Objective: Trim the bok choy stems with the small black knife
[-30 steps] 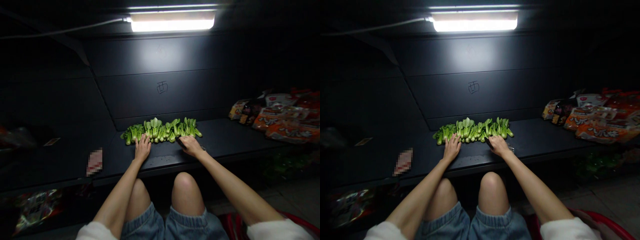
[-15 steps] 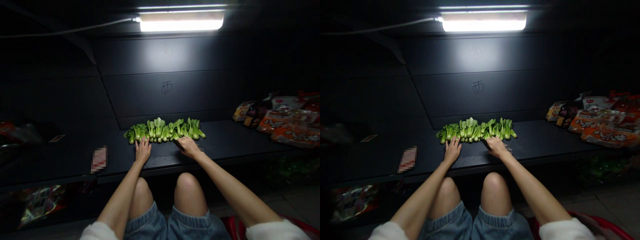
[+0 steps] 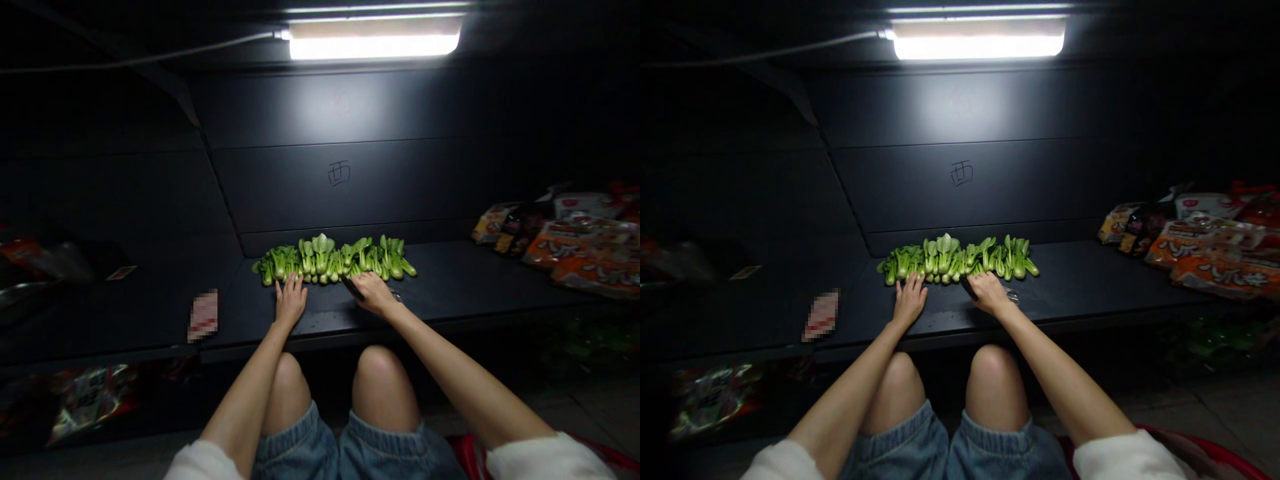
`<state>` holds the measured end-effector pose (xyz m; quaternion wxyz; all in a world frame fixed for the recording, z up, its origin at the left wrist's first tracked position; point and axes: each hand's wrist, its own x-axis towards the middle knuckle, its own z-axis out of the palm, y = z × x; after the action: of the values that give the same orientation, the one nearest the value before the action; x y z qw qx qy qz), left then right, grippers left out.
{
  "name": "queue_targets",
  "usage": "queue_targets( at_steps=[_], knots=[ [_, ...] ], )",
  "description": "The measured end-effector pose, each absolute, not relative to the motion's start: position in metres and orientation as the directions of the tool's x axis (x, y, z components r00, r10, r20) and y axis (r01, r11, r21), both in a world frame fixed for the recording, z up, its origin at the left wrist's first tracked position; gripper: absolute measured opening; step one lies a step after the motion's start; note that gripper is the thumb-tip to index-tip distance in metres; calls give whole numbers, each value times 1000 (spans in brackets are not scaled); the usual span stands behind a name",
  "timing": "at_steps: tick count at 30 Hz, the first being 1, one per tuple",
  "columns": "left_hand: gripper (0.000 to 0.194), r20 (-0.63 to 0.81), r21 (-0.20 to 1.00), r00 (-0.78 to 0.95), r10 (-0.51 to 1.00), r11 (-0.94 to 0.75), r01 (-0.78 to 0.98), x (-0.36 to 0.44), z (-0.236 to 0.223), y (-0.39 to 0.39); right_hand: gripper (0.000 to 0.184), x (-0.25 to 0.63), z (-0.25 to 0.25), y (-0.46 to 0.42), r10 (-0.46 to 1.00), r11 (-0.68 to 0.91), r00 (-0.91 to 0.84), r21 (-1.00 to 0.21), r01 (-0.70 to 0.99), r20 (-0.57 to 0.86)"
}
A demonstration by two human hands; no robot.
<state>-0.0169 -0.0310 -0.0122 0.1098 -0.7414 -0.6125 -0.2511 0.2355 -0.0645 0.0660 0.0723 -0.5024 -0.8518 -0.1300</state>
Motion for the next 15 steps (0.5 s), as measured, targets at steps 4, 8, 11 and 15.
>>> queue_targets(
  at_steps=[4, 8, 11, 15],
  knots=[
    [47, 504, 145, 119, 855, -220, 965, -17, -13, -31, 21, 230, 67, -62, 811, 488, -499, 118, 865, 305],
    [46, 503, 147, 118, 856, -220, 964, -17, -12, -31, 27, 223, 67, -61, 806, 477, -479, 96, 873, 349],
    [46, 504, 153, 114, 856, -219, 964, -17, -12, -32, 23, 220, 66, -60, 819, 470, -476, 101, 877, 320],
    [46, 507, 158, 109, 855, -217, 963, -17, -12, -32, 24, 217, 66, -61, 806, 498, -507, 114, 860, 305]
  ],
)
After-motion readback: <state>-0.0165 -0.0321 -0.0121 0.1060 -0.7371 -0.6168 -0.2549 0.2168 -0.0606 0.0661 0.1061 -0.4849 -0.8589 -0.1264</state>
